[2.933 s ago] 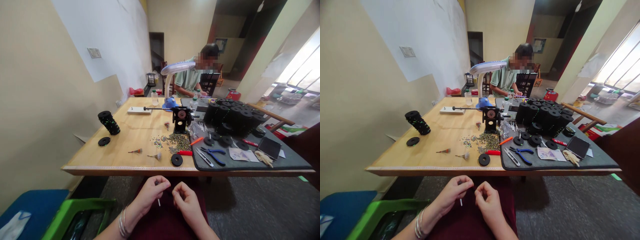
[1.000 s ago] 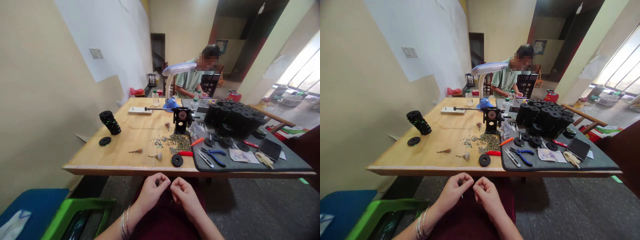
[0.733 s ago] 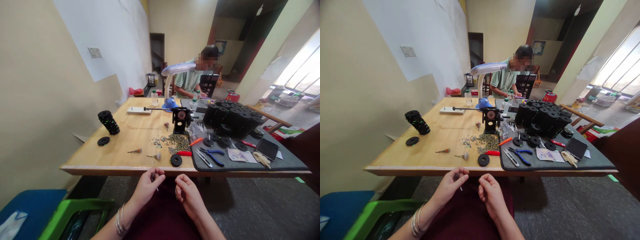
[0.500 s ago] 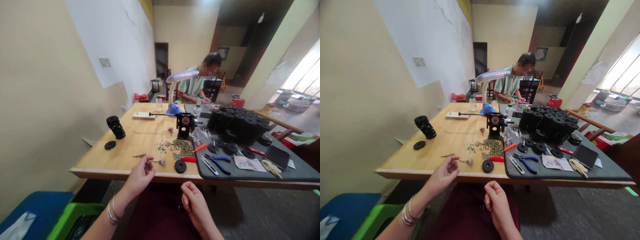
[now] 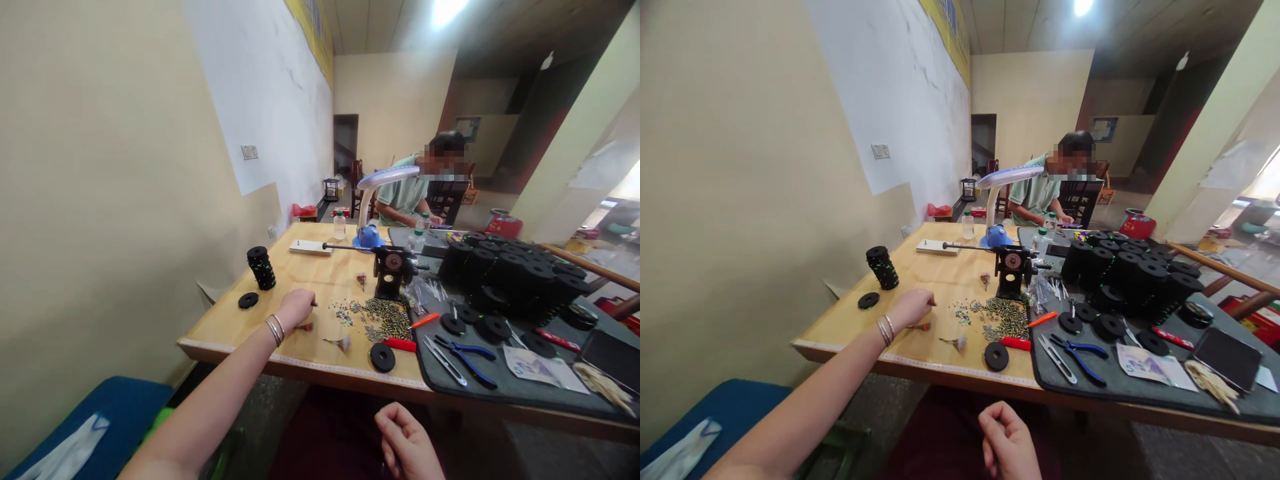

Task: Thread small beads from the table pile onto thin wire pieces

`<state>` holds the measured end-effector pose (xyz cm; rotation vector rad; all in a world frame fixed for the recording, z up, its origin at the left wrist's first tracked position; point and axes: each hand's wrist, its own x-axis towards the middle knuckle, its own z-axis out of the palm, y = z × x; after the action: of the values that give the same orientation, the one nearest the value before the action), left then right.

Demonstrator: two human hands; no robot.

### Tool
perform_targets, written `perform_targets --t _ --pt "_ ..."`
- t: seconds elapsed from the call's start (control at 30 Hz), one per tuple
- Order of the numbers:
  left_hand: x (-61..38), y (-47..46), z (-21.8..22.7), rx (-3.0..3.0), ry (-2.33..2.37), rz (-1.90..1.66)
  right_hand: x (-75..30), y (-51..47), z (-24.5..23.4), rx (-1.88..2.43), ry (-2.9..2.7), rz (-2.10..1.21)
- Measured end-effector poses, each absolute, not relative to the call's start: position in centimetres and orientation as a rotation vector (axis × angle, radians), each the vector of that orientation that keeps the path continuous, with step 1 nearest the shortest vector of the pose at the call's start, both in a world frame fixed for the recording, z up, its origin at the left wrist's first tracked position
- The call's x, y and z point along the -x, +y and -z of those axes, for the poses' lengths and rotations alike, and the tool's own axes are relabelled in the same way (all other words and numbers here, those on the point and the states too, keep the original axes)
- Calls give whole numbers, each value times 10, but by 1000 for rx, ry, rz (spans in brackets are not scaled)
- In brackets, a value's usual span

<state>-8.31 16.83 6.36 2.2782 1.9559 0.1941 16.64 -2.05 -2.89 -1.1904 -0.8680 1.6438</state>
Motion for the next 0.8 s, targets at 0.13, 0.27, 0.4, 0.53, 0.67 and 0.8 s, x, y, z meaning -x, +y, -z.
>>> perform_targets --t 0.13,0.27,0.4,0.53,0.67,0.8 --pt "88 162 -67 -2314 1964 -197 -166 -22 30 1178 -881 -1682" --pt "98 147 -82 -2357 1991 -345 -164 -21 32 1140 -915 -1675" --pt "101 143 -81 -2355 1976 -395 -162 -20 28 1185 -951 -1657" --pt "96 151 -61 -2346 1938 -417 -162 -21 26 1231 -955 -1622" --pt "89 160 -47 -2340 1880 -452 -164 -22 29 1210 -959 -1607" --pt "86 162 -53 -2329 1807 -559 -166 -23 28 1184 -904 -1571"
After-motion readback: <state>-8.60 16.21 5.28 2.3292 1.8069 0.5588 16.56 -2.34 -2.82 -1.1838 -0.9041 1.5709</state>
